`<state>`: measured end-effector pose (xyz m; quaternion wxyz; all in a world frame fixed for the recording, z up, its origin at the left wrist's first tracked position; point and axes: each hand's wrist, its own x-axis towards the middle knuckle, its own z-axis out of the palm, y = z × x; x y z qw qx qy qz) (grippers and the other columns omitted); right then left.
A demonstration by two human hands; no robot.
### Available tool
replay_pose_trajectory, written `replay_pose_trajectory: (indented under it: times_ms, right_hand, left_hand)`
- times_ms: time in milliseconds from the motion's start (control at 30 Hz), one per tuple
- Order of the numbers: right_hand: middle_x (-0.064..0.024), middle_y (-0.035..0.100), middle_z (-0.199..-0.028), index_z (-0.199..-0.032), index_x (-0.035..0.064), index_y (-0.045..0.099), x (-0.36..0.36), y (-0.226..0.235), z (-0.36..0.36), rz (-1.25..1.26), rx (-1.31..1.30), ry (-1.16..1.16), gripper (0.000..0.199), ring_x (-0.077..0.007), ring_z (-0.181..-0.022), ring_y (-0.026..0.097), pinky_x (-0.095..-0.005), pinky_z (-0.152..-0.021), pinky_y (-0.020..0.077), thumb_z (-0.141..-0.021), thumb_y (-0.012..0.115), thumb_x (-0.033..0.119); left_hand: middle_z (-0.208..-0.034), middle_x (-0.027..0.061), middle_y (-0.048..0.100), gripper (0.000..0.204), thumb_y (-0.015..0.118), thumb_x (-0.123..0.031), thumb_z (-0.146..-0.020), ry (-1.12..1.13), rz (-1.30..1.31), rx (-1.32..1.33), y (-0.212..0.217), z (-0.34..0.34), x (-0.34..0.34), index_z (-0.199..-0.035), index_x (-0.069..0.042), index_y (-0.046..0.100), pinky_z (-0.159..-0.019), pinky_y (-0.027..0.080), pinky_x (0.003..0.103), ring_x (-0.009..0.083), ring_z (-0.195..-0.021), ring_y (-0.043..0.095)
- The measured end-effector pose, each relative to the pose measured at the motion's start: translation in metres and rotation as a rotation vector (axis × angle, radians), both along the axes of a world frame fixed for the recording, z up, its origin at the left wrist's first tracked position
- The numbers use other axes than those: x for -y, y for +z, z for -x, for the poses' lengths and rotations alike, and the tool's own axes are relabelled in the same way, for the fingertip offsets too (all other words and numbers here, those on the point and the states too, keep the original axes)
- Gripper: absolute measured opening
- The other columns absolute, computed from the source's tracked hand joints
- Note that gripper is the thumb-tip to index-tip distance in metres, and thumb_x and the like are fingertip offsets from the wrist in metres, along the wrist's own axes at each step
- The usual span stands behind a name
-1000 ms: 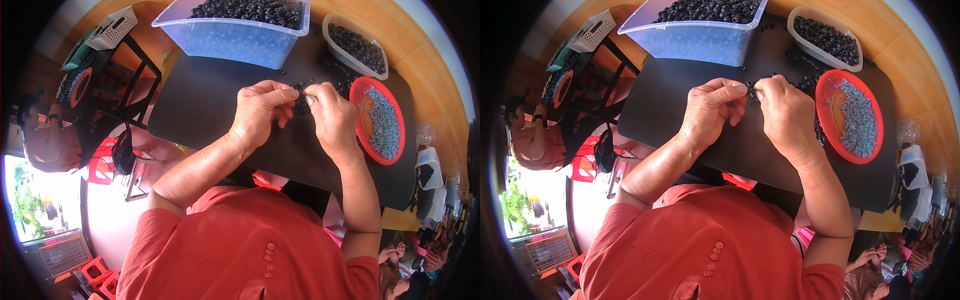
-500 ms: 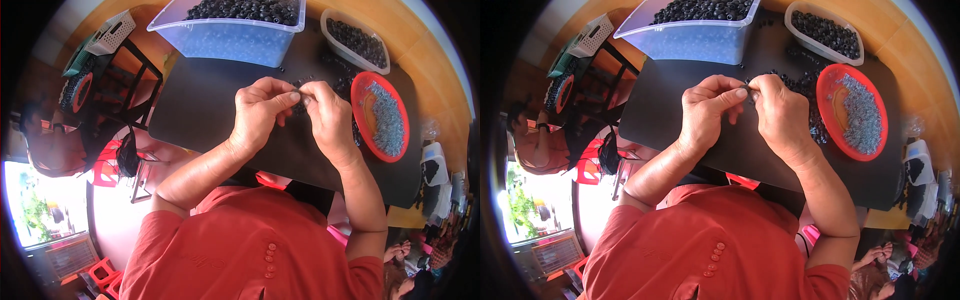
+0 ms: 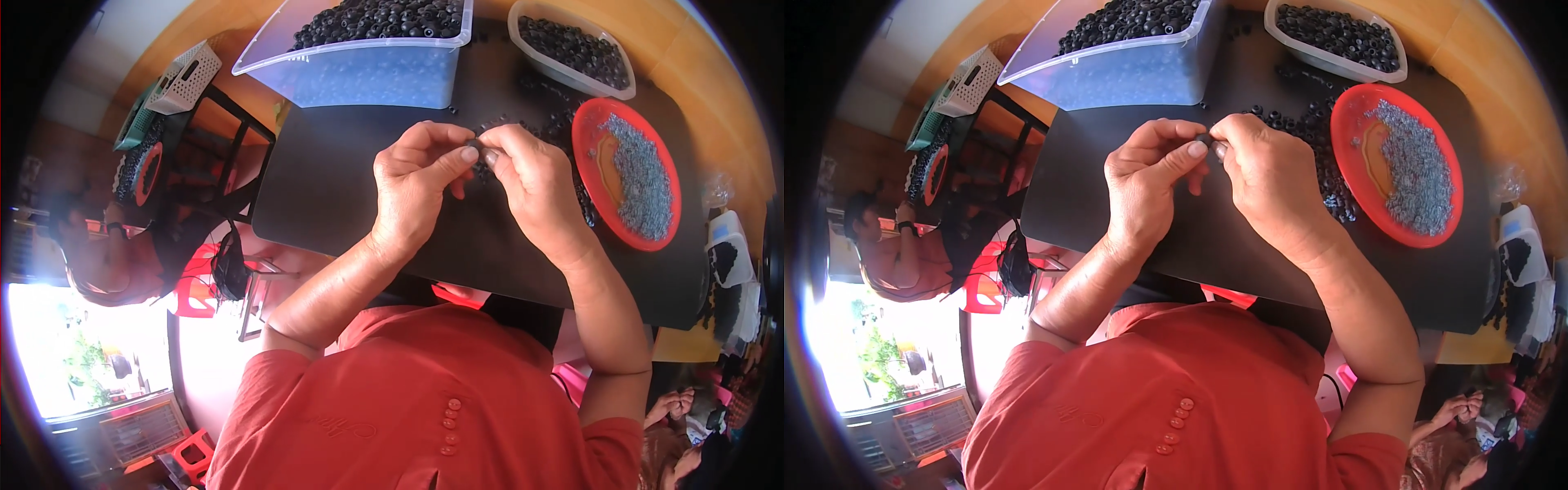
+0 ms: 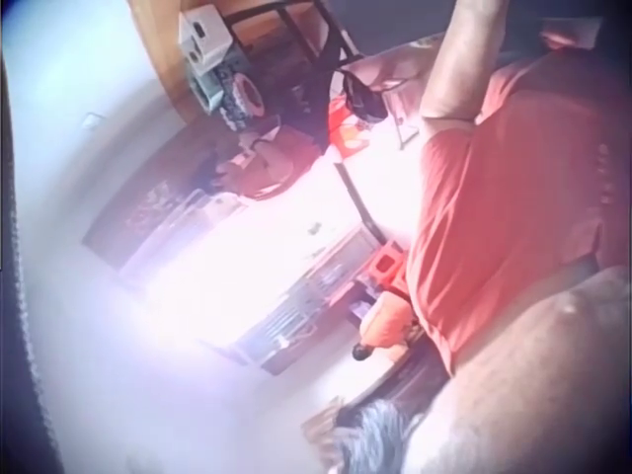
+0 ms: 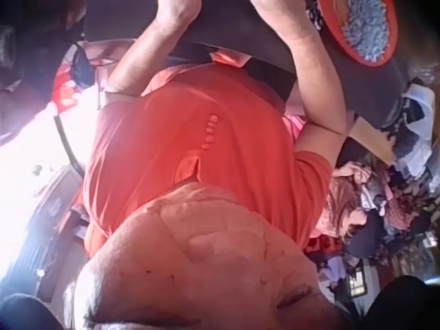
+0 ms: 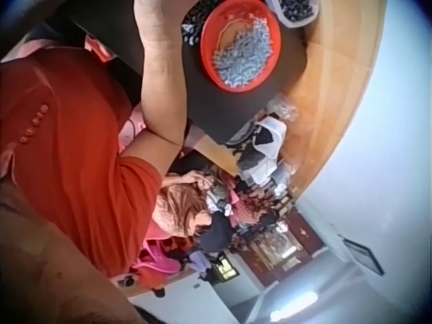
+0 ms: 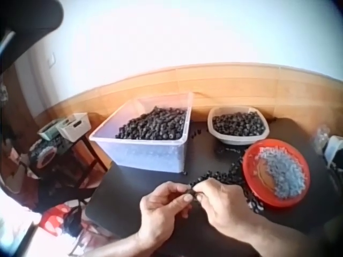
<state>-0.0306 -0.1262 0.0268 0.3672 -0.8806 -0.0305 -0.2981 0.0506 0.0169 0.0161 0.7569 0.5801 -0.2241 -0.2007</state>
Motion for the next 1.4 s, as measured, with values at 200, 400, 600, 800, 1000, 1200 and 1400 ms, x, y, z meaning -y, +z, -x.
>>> replay_pose_trajectory:
  times_ms: [200,400,600,800,1000,1200,1400]
  right_hand:
    - [-0.0159,0.062,-0.08,-0.096,-0.0014,0.057,-0.001,-0.002,0.0,-0.006,0.029,-0.017,0.008,-0.0286,-0.07,0.063,-0.0351,-0.063,0.0484,-0.09,0.056,-0.006]
    - [-0.0153,0.062,-0.08,-0.095,-0.0011,0.056,0.001,0.004,0.004,0.013,0.054,-0.021,0.008,-0.0285,-0.07,0.063,-0.0347,-0.063,0.049,-0.089,0.056,-0.007]
    - [-0.013,0.065,-0.084,-0.096,-0.0016,0.058,0.011,0.012,0.004,-0.033,0.096,-0.082,0.006,-0.0224,-0.075,0.066,-0.0321,-0.068,0.0508,-0.09,0.058,-0.004]
    - [-0.005,0.066,-0.085,-0.109,0.0001,0.064,0.015,0.014,0.003,-0.416,-0.142,0.026,0.017,-0.0108,-0.072,0.061,-0.0253,-0.065,0.0487,-0.095,0.057,0.006]
    - [-0.0061,0.064,-0.078,-0.101,-0.0052,0.066,0.009,0.028,0.008,-0.781,-0.242,0.094,0.017,-0.0105,-0.065,0.058,-0.0262,-0.06,0.0482,-0.091,0.056,0.005]
    - [-0.0067,0.064,-0.076,-0.099,-0.0052,0.065,0.01,0.022,0.003,-0.749,-0.178,0.093,0.015,-0.011,-0.063,0.058,-0.0258,-0.058,0.048,-0.091,0.056,0.002]
    - [-0.0012,0.062,-0.08,-0.101,0.0012,0.066,0.013,0.015,0.001,-0.683,-0.24,0.056,0.013,-0.0072,-0.069,0.057,-0.0208,-0.063,0.0466,-0.097,0.057,0.01]
  left_hand:
    - [-0.089,0.0085,0.068,0.017,0.067,0.003,-0.09,-0.004,-0.055,0.162,0.001,0.003,-0.001,-0.106,0.005,0.065,-0.06,0.051,0.025,0.0115,-0.075,0.062]
    - [-0.085,0.006,0.067,0.016,0.069,0.006,-0.087,-0.006,-0.062,0.2,0.018,0.006,-0.003,-0.102,0.004,0.068,-0.06,0.05,0.024,0.01,-0.073,0.061]
    - [-0.083,0.0065,0.066,0.017,0.063,0.003,-0.09,-0.014,-0.273,0.263,0.03,-0.036,0.006,-0.106,0.005,0.069,-0.06,0.05,0.024,0.0114,-0.073,0.062]
    - [-0.087,0.0065,0.066,0.018,0.062,0.003,-0.091,-0.138,-0.186,0.321,0.037,-0.028,0.006,-0.108,0.004,0.069,-0.062,0.05,0.024,0.011,-0.074,0.061]
    - [-0.091,0.0053,0.065,0.019,0.063,0.004,-0.09,-0.114,-0.202,0.459,0.044,-0.02,0.009,-0.108,0.002,0.07,-0.063,0.049,0.023,0.0105,-0.075,0.06]
    - [-0.095,0.0043,0.06,0.019,0.064,0.005,-0.088,-0.137,-0.148,0.613,0.038,-0.022,0.012,-0.106,0.001,0.069,-0.064,0.049,0.021,0.0085,-0.079,0.058]
    - [-0.093,0.0039,0.065,0.018,0.064,0.003,-0.089,-0.152,-0.184,0.475,0.035,-0.023,0.012,-0.106,0.0,0.068,-0.062,0.05,0.021,0.0072,-0.074,0.059]
